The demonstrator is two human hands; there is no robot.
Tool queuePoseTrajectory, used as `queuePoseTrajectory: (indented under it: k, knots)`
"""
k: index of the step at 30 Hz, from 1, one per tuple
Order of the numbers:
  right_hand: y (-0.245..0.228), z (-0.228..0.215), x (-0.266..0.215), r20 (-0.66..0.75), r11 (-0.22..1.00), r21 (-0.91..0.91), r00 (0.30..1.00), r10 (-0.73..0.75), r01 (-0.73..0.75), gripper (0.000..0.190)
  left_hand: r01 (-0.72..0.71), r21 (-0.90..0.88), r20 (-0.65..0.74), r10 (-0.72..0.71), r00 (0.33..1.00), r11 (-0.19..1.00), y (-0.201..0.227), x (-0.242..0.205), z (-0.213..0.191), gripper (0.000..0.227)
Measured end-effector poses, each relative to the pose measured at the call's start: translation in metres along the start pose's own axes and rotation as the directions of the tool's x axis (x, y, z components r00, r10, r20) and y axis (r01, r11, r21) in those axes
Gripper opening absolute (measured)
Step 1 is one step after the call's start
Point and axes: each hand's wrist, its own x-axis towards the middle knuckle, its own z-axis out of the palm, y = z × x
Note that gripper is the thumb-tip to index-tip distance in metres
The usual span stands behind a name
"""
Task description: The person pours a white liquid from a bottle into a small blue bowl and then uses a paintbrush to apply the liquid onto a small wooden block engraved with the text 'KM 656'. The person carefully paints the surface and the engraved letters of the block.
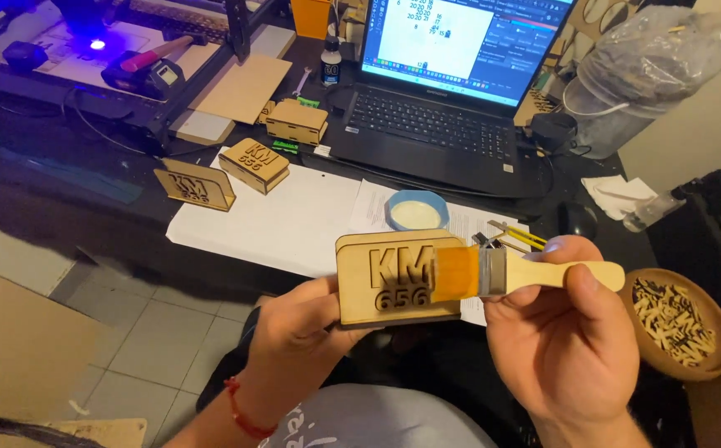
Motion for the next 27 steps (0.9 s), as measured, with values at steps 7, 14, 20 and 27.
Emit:
queuePoseTrajectory:
  k: [7,14,20,27]
  knots:
    - [-0.004,0.005,-0.006,0.008,0.999,0.024,1.0,0.025,-0.025,0.021,0.634,-0.144,0.26,-0.589,0.765,0.76,0.013,-0.012,-0.008,0.017]
    - [-0.011,0.003,-0.012,-0.097,0.953,-0.274,0.982,-0.163,0.132,0.022,0.829,-0.402,0.242,-0.829,0.505,0.388,0.034,-0.024,-0.003,0.015]
    - [-0.021,-0.009,-0.039,-0.112,0.841,-0.516,0.96,-0.255,0.163,0.021,0.674,-0.304,0.051,-0.695,0.717,0.673,0.04,-0.046,0.001,0.024]
    - [-0.012,-0.014,-0.052,-0.096,0.808,-0.567,0.962,-0.255,0.158,0.018,0.852,-0.278,0.078,-0.874,0.48,0.444,0.061,-0.038,0.0,0.024]
